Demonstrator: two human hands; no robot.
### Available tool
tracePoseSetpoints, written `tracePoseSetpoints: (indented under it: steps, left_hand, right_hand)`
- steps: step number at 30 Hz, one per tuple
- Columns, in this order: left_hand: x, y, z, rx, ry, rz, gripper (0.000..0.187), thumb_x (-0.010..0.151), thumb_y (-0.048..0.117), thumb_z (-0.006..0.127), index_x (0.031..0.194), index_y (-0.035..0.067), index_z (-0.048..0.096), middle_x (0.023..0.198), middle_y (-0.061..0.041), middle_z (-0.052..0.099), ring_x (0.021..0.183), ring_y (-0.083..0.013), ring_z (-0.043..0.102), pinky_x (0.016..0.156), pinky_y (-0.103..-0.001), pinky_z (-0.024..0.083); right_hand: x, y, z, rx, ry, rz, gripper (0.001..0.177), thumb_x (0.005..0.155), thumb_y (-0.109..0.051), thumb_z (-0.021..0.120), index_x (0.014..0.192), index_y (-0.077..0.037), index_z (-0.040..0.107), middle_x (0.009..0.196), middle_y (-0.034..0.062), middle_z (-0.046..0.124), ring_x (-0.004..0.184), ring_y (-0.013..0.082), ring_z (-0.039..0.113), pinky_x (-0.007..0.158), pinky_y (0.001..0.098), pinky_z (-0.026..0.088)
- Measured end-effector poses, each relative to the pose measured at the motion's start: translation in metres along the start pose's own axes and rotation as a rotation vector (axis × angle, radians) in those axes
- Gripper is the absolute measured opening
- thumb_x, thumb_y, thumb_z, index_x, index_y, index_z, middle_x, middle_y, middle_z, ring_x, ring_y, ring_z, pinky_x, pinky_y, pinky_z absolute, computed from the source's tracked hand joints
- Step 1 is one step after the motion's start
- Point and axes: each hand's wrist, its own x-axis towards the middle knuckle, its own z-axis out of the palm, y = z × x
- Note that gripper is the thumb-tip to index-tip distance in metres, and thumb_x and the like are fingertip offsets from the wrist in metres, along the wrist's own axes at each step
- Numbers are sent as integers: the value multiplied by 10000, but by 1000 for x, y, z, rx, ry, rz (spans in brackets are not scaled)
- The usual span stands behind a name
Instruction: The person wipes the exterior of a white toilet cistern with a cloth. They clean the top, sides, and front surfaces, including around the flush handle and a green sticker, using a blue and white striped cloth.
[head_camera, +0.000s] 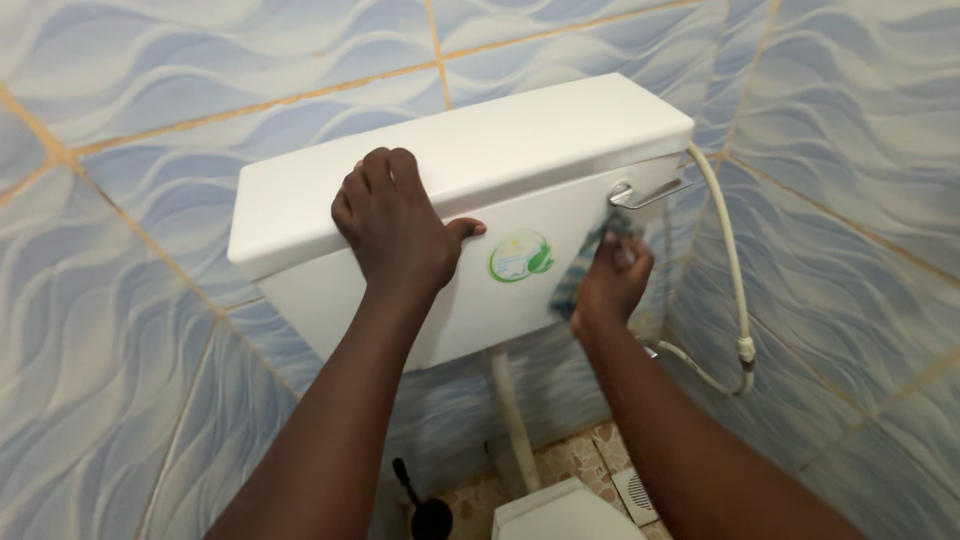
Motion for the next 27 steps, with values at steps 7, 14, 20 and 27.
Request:
tracePoseSetpoints:
  steps: [7, 14, 20, 27]
  left_hand:
    - [4, 1, 1, -7, -4, -1, 1046, 573, 642, 916, 1286, 11, 484, 1322, -146, 455, 1212, -346, 411, 1056, -518, 274]
    - [1, -1, 5, 8, 5, 5, 1071, 581, 662, 911, 1298, -5, 477, 1318, -152, 456, 1208, -353, 409, 1041, -522, 274]
    - [2, 2, 3, 18, 10, 9, 1098, 572, 685, 910, 1301, -11, 474, 1317, -160, 452, 1188, -352, 404, 1022, -520, 268]
    - [13, 19, -8, 66, -188, -136, 1182, 577, 690, 895, 1421, 14, 418, 1441, -173, 397, 1342, -374, 326, 1098, -582, 198]
  right_hand:
    - [-4, 6, -29, 103, 386, 688, 280, 989, -298, 688, 1214, -194, 557, 1278, 40, 641, 1133, 204, 623, 916, 400, 546]
    - [61, -48, -9, 177, 262, 492, 312, 967, -298, 711, 1229, -184, 586, 1223, 31, 678, 1099, 205, 663, 901, 417, 584]
    - [85, -64, 6, 270, -77, 9, 357, 982, -226, 754, 1246, -140, 530, 1192, 83, 706, 1090, 192, 669, 917, 363, 567]
    - [62, -66, -13, 140, -174, 165, 385, 949, -179, 712, 1200, -130, 424, 1066, 135, 723, 956, 191, 677, 822, 345, 577]
